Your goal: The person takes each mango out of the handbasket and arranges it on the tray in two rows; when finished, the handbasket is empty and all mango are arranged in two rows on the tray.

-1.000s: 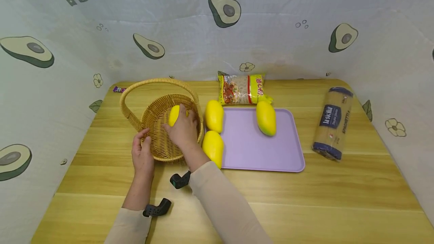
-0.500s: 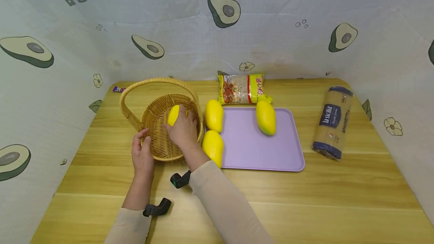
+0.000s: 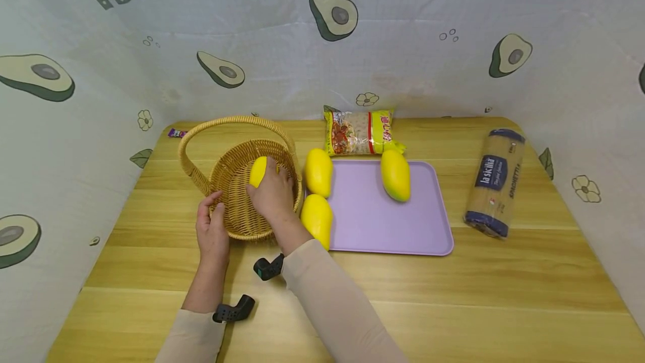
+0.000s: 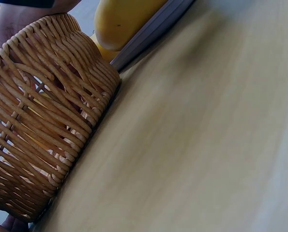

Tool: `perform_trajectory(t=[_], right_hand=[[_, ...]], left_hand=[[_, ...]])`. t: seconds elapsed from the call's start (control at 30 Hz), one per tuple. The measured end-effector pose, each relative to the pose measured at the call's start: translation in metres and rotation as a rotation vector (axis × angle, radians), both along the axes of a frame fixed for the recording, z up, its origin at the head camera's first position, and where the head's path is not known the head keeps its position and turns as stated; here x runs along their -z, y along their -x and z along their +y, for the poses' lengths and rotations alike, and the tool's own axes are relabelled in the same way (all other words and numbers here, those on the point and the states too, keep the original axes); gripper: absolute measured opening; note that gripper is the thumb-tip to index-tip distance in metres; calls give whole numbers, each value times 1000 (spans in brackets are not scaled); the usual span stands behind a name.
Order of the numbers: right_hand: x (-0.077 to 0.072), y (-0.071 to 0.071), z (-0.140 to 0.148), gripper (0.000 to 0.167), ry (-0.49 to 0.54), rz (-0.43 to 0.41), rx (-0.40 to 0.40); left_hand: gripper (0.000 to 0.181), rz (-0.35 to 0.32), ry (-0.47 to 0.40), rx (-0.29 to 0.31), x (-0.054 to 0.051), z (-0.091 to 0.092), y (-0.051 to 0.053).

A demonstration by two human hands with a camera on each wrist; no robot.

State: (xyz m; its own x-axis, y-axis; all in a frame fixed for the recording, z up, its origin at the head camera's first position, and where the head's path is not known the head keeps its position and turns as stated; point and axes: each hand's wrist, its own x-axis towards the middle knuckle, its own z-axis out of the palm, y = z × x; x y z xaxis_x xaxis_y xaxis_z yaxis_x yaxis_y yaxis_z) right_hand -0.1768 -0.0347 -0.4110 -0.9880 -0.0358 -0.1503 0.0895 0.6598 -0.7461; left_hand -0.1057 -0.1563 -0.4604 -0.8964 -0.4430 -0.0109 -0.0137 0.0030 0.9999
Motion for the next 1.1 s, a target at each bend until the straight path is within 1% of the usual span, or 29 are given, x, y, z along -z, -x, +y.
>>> perform_trajectory(t=[0.13, 0.4, 0.53, 0.7, 0.87, 1.03, 1.1], right_hand=[[0, 0, 1, 85, 31, 16, 7], [0, -2, 3, 85, 102, 90, 44], [-7, -8, 3, 84, 107, 123, 23], [-22, -20, 7, 83, 84, 131, -60], [-39, -34, 16, 84, 3, 133, -191], [-56, -50, 32, 84, -65, 101, -329], [-61, -57, 40, 83, -83, 89, -370]], left_hand=[[36, 9, 3, -4, 2, 0, 0], [35, 11, 4, 4, 3, 1, 1], [35, 11, 8, -7, 4, 1, 1], [36, 10, 12, -4, 4, -1, 0], [36, -9, 27, 5, 3, -2, -1], [36, -1, 32, 10, 3, -2, -1], [36, 4, 33, 11, 3, -2, -1]])
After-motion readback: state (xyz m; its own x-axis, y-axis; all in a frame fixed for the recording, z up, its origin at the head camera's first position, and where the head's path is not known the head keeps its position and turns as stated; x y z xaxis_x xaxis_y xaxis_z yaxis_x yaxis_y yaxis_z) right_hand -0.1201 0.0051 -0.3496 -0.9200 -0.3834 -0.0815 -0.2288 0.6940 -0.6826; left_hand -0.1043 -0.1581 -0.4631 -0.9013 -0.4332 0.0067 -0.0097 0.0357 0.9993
